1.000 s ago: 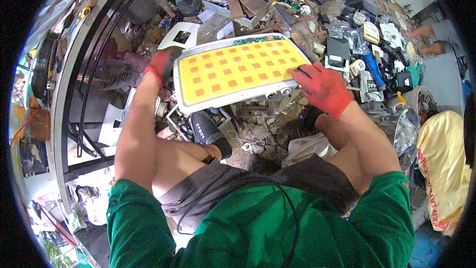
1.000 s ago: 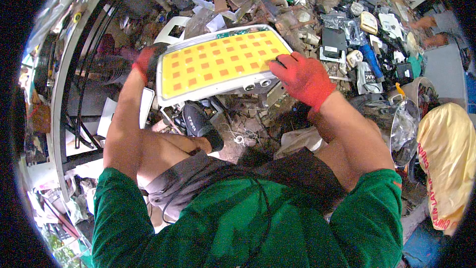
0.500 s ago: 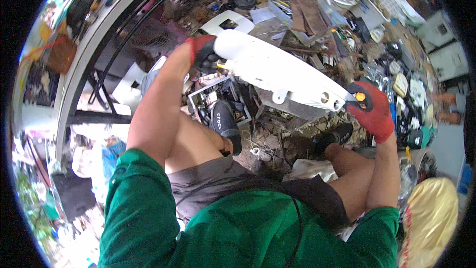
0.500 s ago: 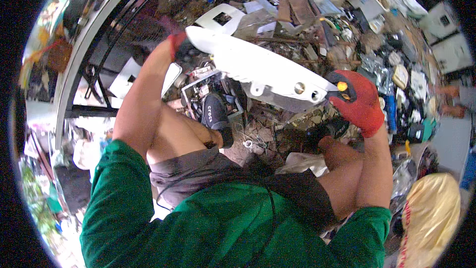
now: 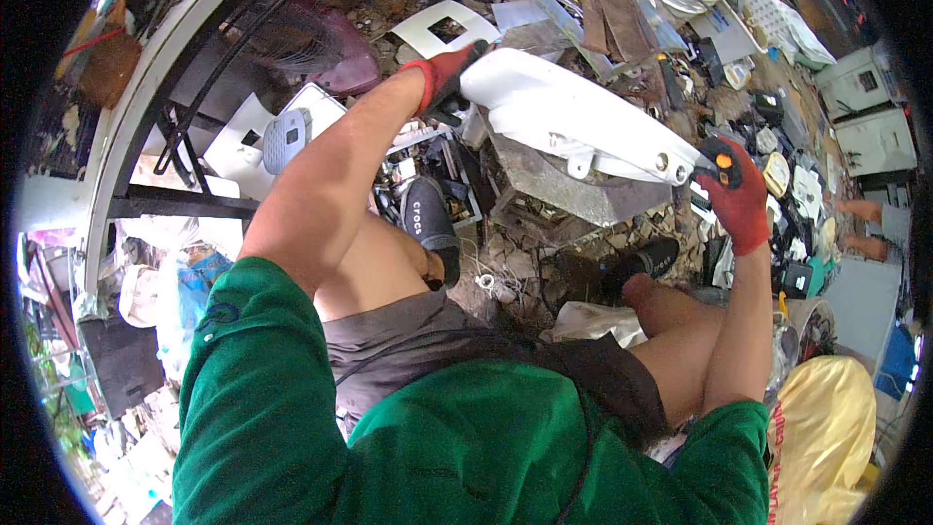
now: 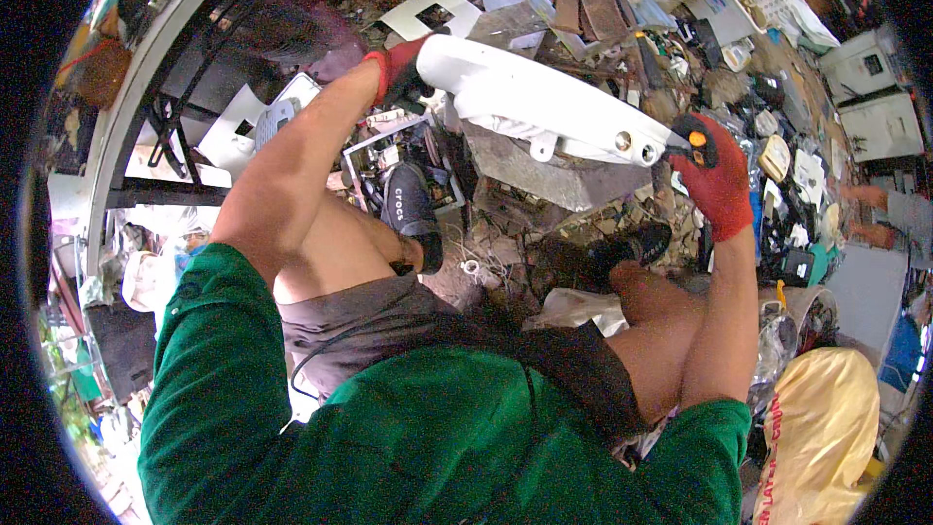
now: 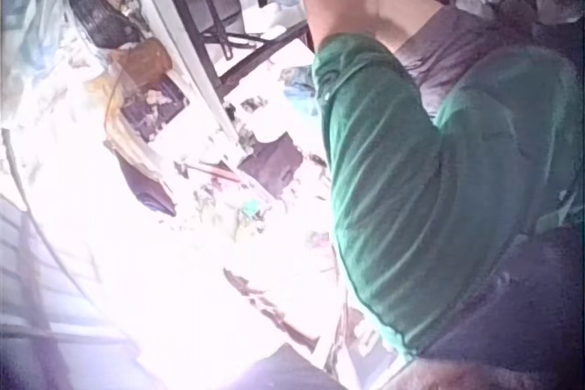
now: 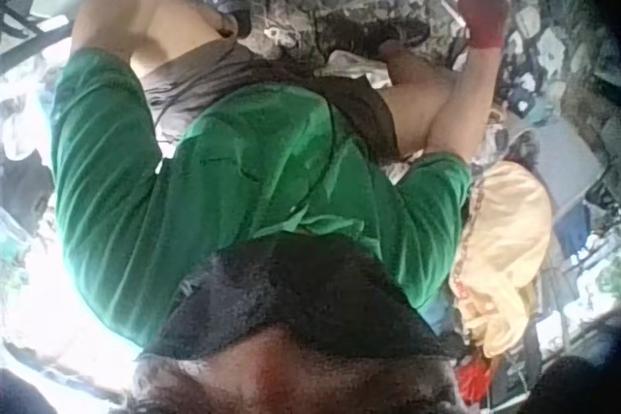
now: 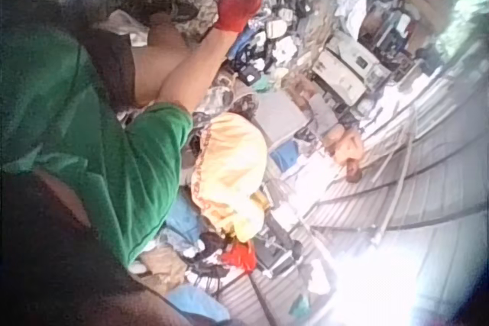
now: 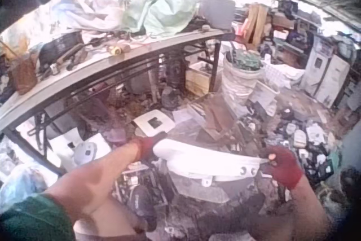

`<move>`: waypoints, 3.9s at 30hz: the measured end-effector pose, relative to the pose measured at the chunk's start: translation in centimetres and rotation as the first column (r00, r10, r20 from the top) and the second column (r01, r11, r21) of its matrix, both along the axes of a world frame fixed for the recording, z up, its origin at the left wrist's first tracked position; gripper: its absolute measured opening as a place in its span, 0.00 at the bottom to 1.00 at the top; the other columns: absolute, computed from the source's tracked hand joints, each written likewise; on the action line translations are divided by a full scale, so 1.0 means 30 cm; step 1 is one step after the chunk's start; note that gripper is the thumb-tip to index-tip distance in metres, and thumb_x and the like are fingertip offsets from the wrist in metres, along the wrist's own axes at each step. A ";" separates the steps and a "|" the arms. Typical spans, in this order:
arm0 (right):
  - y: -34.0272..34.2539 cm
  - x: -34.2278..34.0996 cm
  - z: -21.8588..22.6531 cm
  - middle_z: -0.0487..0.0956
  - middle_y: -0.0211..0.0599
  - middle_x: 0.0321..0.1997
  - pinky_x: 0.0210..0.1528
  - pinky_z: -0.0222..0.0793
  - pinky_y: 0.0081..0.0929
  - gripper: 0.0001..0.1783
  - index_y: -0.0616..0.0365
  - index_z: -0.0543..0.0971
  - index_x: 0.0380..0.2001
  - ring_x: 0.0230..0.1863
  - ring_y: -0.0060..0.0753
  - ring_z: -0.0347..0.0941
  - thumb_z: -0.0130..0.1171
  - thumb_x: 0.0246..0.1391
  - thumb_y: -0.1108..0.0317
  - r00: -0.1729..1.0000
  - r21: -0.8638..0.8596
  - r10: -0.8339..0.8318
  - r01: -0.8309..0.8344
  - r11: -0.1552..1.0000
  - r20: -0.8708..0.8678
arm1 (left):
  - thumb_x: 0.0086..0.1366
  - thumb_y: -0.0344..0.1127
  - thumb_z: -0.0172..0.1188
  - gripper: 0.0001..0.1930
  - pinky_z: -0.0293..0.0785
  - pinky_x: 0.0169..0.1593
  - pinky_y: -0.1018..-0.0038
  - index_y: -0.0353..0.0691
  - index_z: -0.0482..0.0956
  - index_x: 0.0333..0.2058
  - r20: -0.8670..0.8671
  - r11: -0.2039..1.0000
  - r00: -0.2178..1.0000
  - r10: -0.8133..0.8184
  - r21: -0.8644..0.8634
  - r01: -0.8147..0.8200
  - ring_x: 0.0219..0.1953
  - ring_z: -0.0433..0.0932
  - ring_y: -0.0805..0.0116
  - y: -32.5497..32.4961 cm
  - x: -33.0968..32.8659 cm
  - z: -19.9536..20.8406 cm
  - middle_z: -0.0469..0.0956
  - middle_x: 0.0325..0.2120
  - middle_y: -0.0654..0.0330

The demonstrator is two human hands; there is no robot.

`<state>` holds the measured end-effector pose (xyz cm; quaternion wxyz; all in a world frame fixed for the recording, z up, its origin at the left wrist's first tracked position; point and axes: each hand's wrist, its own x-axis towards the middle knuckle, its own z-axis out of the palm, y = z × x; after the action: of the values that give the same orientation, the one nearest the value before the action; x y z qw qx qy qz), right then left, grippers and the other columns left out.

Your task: The person uses a screwdriver and pliers to remove screws from a white plastic device housing and pry it open to reveal an internal circuit board.

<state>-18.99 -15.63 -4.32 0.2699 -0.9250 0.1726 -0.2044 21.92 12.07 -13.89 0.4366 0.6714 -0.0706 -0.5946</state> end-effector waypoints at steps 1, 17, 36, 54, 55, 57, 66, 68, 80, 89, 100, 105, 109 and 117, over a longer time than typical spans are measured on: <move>0.000 -0.002 0.001 0.81 0.40 0.47 0.52 0.71 0.32 0.33 0.56 0.75 0.52 0.48 0.35 0.78 0.71 0.37 0.74 1.000 0.023 -0.002 0.002 1.000 0.001 | 0.59 0.72 0.48 0.35 0.75 0.38 0.53 0.43 0.78 0.42 -0.013 1.000 1.000 0.021 0.000 -0.021 0.27 0.73 0.63 -0.009 -0.001 -0.001 0.76 0.29 0.60; 0.012 0.138 0.066 0.82 0.40 0.43 0.48 0.73 0.32 0.33 0.54 0.76 0.50 0.44 0.35 0.79 0.75 0.36 0.65 0.969 0.099 -0.104 0.083 0.992 0.222 | 0.66 0.36 0.60 0.13 0.72 0.47 0.76 0.36 0.77 0.45 0.684 0.809 0.567 0.459 -0.586 0.053 0.40 0.76 0.75 -0.024 -0.214 0.406 0.80 0.38 0.63; 0.124 0.206 0.121 0.81 0.39 0.29 0.32 0.74 0.29 0.21 0.60 0.77 0.40 0.28 0.28 0.78 0.69 0.46 0.59 0.946 0.293 -0.182 0.100 0.951 0.269 | 0.68 0.43 0.57 0.13 0.71 0.38 0.78 0.40 0.75 0.43 0.590 0.680 0.598 0.543 -0.727 0.100 0.33 0.73 0.78 0.002 0.027 0.211 0.77 0.34 0.66; 0.319 0.097 0.146 0.80 0.44 0.36 0.41 0.73 0.38 0.22 0.57 0.76 0.42 0.37 0.47 0.78 0.68 0.43 0.61 0.942 0.070 -0.159 0.145 0.987 0.294 | 0.37 0.53 0.76 0.47 0.49 0.65 0.45 0.37 0.66 0.54 0.948 0.922 -0.256 0.189 -0.082 0.380 0.61 0.58 0.41 -0.073 -0.789 0.443 0.61 0.57 0.43; 0.314 0.104 0.145 0.79 0.45 0.35 0.40 0.72 0.42 0.21 0.57 0.76 0.40 0.37 0.50 0.77 0.67 0.44 0.60 0.933 0.069 -0.152 0.137 0.988 0.325 | 0.37 0.53 0.76 0.47 0.48 0.65 0.44 0.38 0.65 0.54 0.935 0.923 -0.272 0.230 -0.120 0.366 0.62 0.57 0.41 -0.085 -0.788 0.422 0.61 0.56 0.42; 0.308 0.115 0.141 0.78 0.46 0.34 0.40 0.71 0.45 0.20 0.57 0.76 0.39 0.38 0.54 0.75 0.67 0.44 0.59 0.928 0.061 -0.139 0.126 0.990 0.345 | 0.37 0.52 0.77 0.47 0.45 0.65 0.43 0.38 0.65 0.55 0.900 0.916 -0.303 0.313 -0.203 0.346 0.62 0.57 0.42 -0.131 -0.773 0.386 0.61 0.56 0.42; 0.337 0.145 0.138 0.78 0.45 0.33 0.39 0.72 0.43 0.18 0.56 0.75 0.37 0.38 0.53 0.76 0.66 0.44 0.59 0.941 0.086 -0.115 0.092 0.992 0.319 | 0.42 0.43 0.74 0.38 0.54 0.64 0.48 0.35 0.69 0.51 0.891 0.914 -0.326 0.317 -0.194 0.357 0.59 0.59 0.38 -0.163 -0.736 0.411 0.59 0.57 0.39; 0.375 0.147 0.153 0.77 0.44 0.32 0.38 0.72 0.43 0.18 0.56 0.75 0.36 0.37 0.52 0.76 0.66 0.44 0.60 0.932 0.006 -0.073 0.076 0.997 0.356 | 0.45 0.39 0.70 0.34 0.56 0.64 0.51 0.33 0.68 0.50 0.877 0.839 -0.249 0.411 -0.258 0.479 0.60 0.60 0.40 -0.128 -0.699 0.409 0.62 0.55 0.39; 0.354 0.087 0.125 0.76 0.46 0.29 0.37 0.71 0.49 0.18 0.55 0.73 0.34 0.35 0.56 0.75 0.64 0.46 0.55 0.976 0.083 0.088 -0.107 0.991 0.201 | 0.40 0.40 0.72 0.30 0.59 0.59 0.44 0.41 0.71 0.44 0.820 0.726 -0.292 0.491 -0.200 0.658 0.52 0.68 0.43 -0.097 -0.674 0.363 0.69 0.47 0.48; 0.282 0.055 0.139 0.77 0.43 0.33 0.35 0.70 0.35 0.14 0.59 0.76 0.34 0.34 0.45 0.75 0.66 0.49 0.62 0.967 0.258 0.222 -0.249 0.934 0.128 | 0.40 0.41 0.73 0.32 0.62 0.57 0.46 0.41 0.70 0.46 0.836 0.742 -0.326 0.442 -0.137 0.656 0.51 0.68 0.41 -0.095 -0.683 0.380 0.70 0.47 0.47; 0.232 0.067 0.154 0.78 0.30 0.37 0.44 0.68 0.23 0.16 0.60 0.76 0.41 0.39 0.21 0.71 0.66 0.51 0.65 0.973 0.565 0.150 -0.224 0.794 0.175 | 0.40 0.42 0.72 0.27 0.65 0.58 0.51 0.36 0.77 0.40 0.876 0.746 -0.263 0.404 -0.150 0.649 0.51 0.70 0.41 -0.110 -0.659 0.429 0.72 0.46 0.45; 0.281 0.069 0.154 0.79 0.46 0.34 0.40 0.71 0.35 0.19 0.60 0.77 0.39 0.35 0.44 0.77 0.66 0.48 0.60 0.979 0.404 0.175 -0.204 0.892 0.109 | 0.46 0.35 0.67 0.20 0.67 0.55 0.57 0.36 0.78 0.39 0.910 0.668 -0.029 0.413 -0.281 0.690 0.50 0.71 0.44 -0.093 -0.616 0.456 0.74 0.44 0.45; 0.301 0.082 0.203 0.79 0.46 0.33 0.39 0.71 0.35 0.17 0.59 0.76 0.38 0.33 0.44 0.77 0.65 0.48 0.61 0.974 0.390 0.223 -0.218 0.895 0.034 | 0.55 0.33 0.63 0.22 0.67 0.55 0.58 0.34 0.73 0.48 0.779 0.807 -0.220 0.588 -0.542 0.236 0.50 0.73 0.46 -0.087 -0.469 0.481 0.73 0.45 0.44; 0.341 0.092 0.194 0.78 0.43 0.32 0.38 0.71 0.32 0.17 0.61 0.76 0.38 0.32 0.37 0.76 0.66 0.47 0.64 0.964 0.402 0.254 -0.262 0.877 0.074 | 0.68 0.37 0.55 0.11 0.68 0.46 0.77 0.36 0.73 0.44 0.523 0.754 0.616 0.589 -0.629 -0.186 0.40 0.70 0.74 -0.029 -0.278 0.411 0.76 0.36 0.60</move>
<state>-16.22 -5.39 1.49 0.4835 -0.8608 0.0841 -0.1350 13.57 11.19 -1.55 0.6624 0.6982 -0.2322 -0.1408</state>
